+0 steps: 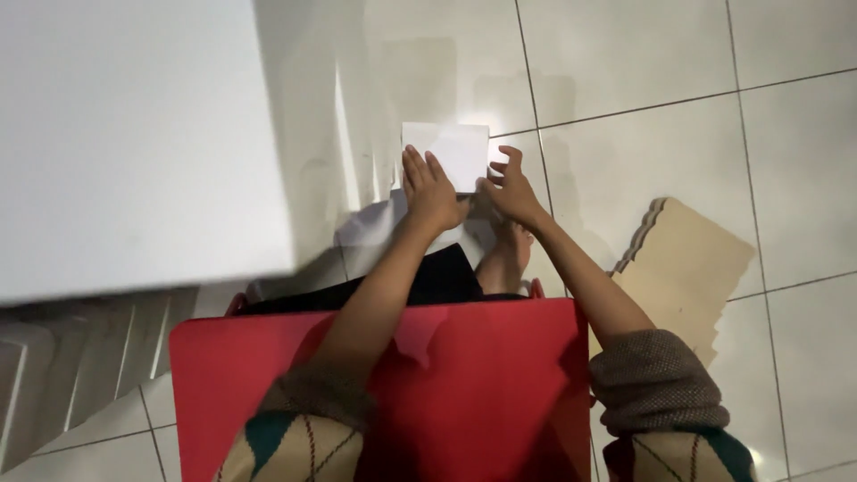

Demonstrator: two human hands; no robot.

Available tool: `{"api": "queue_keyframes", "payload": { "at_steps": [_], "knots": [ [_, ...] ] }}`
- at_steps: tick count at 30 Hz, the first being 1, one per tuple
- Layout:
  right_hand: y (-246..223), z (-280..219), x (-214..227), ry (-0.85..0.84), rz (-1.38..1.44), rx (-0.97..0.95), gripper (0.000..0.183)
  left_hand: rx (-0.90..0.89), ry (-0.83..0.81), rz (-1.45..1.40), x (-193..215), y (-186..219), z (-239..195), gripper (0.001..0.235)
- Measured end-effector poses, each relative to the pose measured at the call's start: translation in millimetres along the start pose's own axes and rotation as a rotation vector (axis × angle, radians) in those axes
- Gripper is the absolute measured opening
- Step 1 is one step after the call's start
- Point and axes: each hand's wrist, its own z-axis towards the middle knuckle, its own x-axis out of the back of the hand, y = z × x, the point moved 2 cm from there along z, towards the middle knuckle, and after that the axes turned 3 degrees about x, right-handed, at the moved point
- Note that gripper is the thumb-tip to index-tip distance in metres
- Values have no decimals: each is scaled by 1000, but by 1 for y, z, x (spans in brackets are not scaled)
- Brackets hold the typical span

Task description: The person assembles small white cardboard boxes by folding flat pieces and inserting tabs into slots. They repeatedly pick up flat pieces from a stack, fold them into box shapes, and place the finished boxes into a nearby metal rack.

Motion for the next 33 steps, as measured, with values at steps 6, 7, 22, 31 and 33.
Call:
{"api": "queue_keyframes", "payload": {
  "at_steps": [6, 7, 22, 31, 33],
  "knots": [
    [-27, -78, 50, 93, 232, 15, 54, -222, -101, -56, -2, 0, -28, 87],
    [-23, -100, 55, 106, 232, 23, 54, -235, -94, -51, 16, 4, -62, 87],
    [188, -402, 26, 611, -210, -274, 48, -950, 29, -143, -32, 52, -319, 31],
    [257, -430, 49, 331, -666, -480, 88, -1079, -104, 531, -270, 153, -247, 42],
    [261, -426, 54, 290, -785, -477, 71, -888, -212, 752, -305, 162, -234, 48]
  ]
}}
